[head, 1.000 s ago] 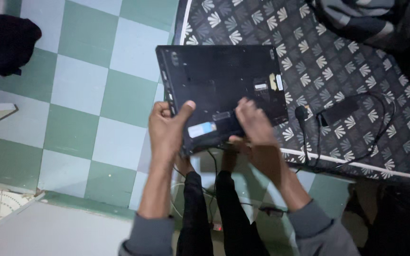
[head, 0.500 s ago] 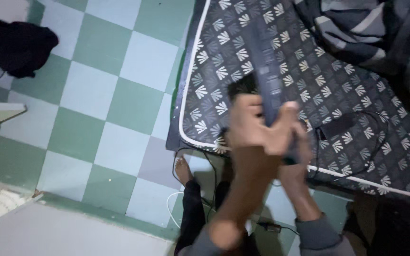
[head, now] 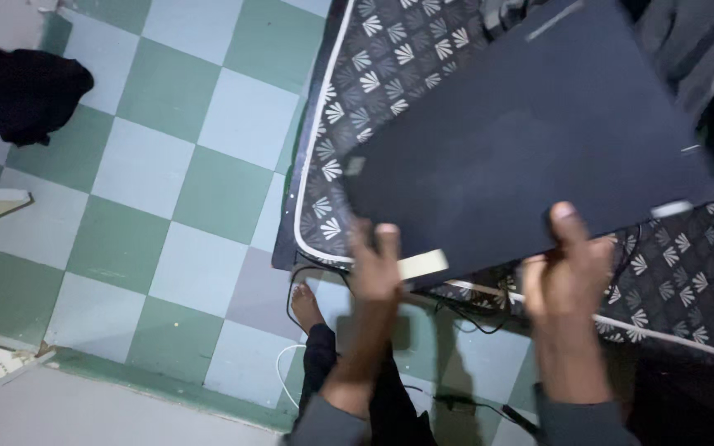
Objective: The person removes a laptop battery, reinserts it, and then connects the power adapter to a wall socket. They open the laptop and press keys on the keyboard.
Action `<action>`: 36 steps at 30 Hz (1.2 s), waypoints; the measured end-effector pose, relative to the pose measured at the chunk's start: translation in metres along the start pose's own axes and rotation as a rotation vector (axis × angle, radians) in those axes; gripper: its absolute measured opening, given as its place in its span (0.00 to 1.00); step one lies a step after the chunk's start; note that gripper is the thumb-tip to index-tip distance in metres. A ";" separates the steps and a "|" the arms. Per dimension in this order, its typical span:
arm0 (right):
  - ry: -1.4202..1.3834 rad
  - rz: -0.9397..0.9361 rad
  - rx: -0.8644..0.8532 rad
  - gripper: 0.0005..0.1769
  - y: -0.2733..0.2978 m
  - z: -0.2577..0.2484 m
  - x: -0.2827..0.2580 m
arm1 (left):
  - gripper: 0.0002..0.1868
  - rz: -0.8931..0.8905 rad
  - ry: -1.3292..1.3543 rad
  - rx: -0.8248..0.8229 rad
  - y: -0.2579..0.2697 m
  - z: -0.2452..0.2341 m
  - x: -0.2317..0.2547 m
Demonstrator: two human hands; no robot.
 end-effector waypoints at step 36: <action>0.455 0.959 0.021 0.33 0.029 -0.030 0.203 | 0.30 0.789 -1.073 0.063 -0.189 -0.104 -0.001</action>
Point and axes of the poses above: each hand's wrist, its own y-axis away from the middle knuckle, its own z-axis out of the palm, x = y × z, the point moved 1 cm from there along -y, towards the middle knuckle, and after that the axes turned 8 degrees about -x, right-handed, at the moved point
